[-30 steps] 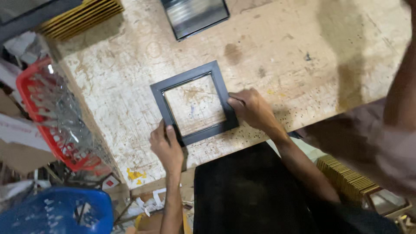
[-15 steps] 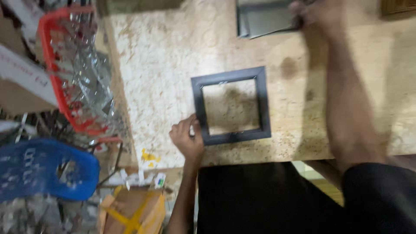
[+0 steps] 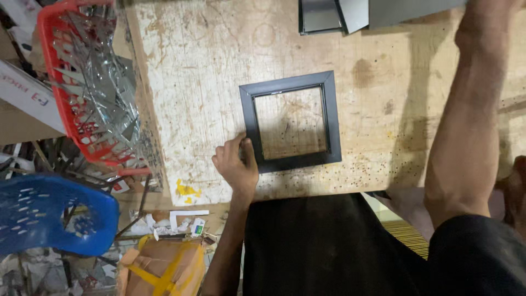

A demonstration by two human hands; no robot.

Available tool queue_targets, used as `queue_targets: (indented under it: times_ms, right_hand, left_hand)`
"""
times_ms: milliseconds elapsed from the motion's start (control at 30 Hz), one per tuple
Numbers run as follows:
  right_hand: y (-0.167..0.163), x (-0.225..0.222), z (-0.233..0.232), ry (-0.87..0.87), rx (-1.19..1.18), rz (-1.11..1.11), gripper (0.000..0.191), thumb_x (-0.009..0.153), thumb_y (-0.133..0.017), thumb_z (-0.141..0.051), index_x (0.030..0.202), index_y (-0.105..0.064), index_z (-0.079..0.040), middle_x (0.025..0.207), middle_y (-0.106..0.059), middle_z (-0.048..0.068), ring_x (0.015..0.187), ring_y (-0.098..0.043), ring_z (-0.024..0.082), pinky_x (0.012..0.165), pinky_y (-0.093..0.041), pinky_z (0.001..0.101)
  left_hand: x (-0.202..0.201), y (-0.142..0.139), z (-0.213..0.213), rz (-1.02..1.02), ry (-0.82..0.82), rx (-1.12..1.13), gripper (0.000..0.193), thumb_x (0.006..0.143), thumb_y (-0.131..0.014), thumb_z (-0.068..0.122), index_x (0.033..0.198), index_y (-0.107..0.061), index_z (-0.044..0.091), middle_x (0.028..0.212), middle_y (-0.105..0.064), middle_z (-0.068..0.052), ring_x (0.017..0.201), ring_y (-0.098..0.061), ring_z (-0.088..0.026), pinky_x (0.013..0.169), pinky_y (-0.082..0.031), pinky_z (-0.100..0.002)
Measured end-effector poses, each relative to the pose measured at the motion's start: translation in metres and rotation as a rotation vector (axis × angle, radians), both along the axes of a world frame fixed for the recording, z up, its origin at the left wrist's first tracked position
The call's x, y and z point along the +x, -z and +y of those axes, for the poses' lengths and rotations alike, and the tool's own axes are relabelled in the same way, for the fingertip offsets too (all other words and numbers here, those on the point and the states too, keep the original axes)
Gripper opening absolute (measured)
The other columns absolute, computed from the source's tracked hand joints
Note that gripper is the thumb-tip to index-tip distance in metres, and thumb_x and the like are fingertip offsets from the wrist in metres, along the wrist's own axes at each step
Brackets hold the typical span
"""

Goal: The person assembles small square picture frames by placing glass panes into black frames and stacking the completed units. They repeatedly pick up a frame, insert a glass pane, and place the finished frame onto a growing stack on the workbench.

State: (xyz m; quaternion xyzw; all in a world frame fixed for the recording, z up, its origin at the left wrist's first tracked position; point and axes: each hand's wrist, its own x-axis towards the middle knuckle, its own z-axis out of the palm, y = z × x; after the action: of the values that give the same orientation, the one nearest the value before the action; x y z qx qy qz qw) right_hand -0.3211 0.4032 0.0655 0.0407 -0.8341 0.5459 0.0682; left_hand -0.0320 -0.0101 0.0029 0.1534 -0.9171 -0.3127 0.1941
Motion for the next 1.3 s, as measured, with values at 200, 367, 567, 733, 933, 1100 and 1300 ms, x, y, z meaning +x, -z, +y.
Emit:
queue_targets:
  times_ms: [200,367,567,733,933,1100,1300]
  right_hand:
    - [-0.045,0.068,-0.013,0.023,0.078,-0.011,0.024,0.110,-0.066,-0.008,0.133,-0.064,-0.001,0.078,-0.061,-0.001,0.064,-0.053,0.008,0.054,-0.043,0.0238]
    - [-0.034,0.173,-0.097,-0.068,0.103,-0.049,0.030,0.111,-0.064,-0.007,0.140,-0.064,0.000,0.074,-0.060,-0.002,0.059,-0.051,0.005,0.049,-0.041,0.0207]
    - [0.017,0.246,-0.183,0.031,-0.186,-0.450,0.055,0.095,-0.071,-0.006,0.144,-0.052,0.008,0.081,-0.069,-0.009,0.057,-0.055,0.001,0.047,-0.040,0.0168]
    - [0.032,0.241,-0.182,0.031,-0.033,-0.324,0.054,0.099,-0.074,-0.006,0.147,-0.053,0.009,0.062,-0.049,-0.006,0.053,-0.044,0.001,0.051,-0.034,0.0168]
    - [0.038,0.239,-0.184,0.031,0.115,-0.373,0.052,0.097,-0.076,-0.012,0.146,-0.062,-0.005,0.063,-0.051,0.002,0.054,-0.044,0.012,0.047,-0.037,0.0279]
    - [0.029,0.239,-0.188,-0.076,0.674,0.138,0.044,0.085,-0.087,-0.018,0.125,-0.074,-0.006,0.116,-0.056,0.019,0.106,-0.048,0.033,0.088,-0.043,0.0485]
    - [0.024,0.239,-0.184,-0.026,0.568,0.037,0.062,0.083,-0.090,-0.020,0.137,-0.063,-0.007,0.131,-0.057,0.018,0.117,-0.051,0.036,0.099,-0.047,0.0466]
  left_hand:
    - [0.001,0.013,0.000,-0.010,-0.024,-0.020,0.023,0.101,-0.067,0.023,0.121,-0.070,0.014,0.103,-0.068,-0.004,0.098,-0.056,-0.026,0.090,-0.037,-0.042]
    - [0.002,0.018,0.000,0.056,0.055,-0.053,0.046,0.106,-0.057,0.027,0.149,-0.051,0.009,0.151,-0.057,-0.008,0.147,-0.041,-0.032,0.114,-0.025,-0.052]
    - [0.005,0.015,-0.005,-0.140,0.178,-0.148,0.047,0.107,-0.054,0.021,0.153,-0.051,0.011,0.159,-0.053,-0.003,0.154,-0.035,-0.029,0.105,-0.025,-0.044]
    - [0.005,0.014,-0.005,-0.118,0.173,-0.160,0.044,0.108,-0.057,0.025,0.150,-0.055,0.014,0.153,-0.059,0.001,0.154,-0.037,-0.026,0.106,-0.026,-0.043]
    - [0.003,0.014,-0.005,-0.097,0.174,-0.142,0.052,0.104,-0.065,0.040,0.147,-0.056,0.013,0.151,-0.059,-0.002,0.153,-0.037,-0.027,0.103,-0.026,-0.042]
    - [0.001,0.012,-0.004,-0.134,0.166,-0.233,0.049,0.101,-0.071,0.041,0.143,-0.061,0.016,0.148,-0.061,-0.003,0.152,-0.038,-0.026,0.102,-0.025,-0.042]
    - [0.007,0.009,-0.002,-0.068,0.132,-0.086,0.051,0.104,-0.069,0.036,0.144,-0.057,0.008,0.146,-0.062,-0.011,0.149,-0.040,-0.031,0.108,-0.028,-0.049]
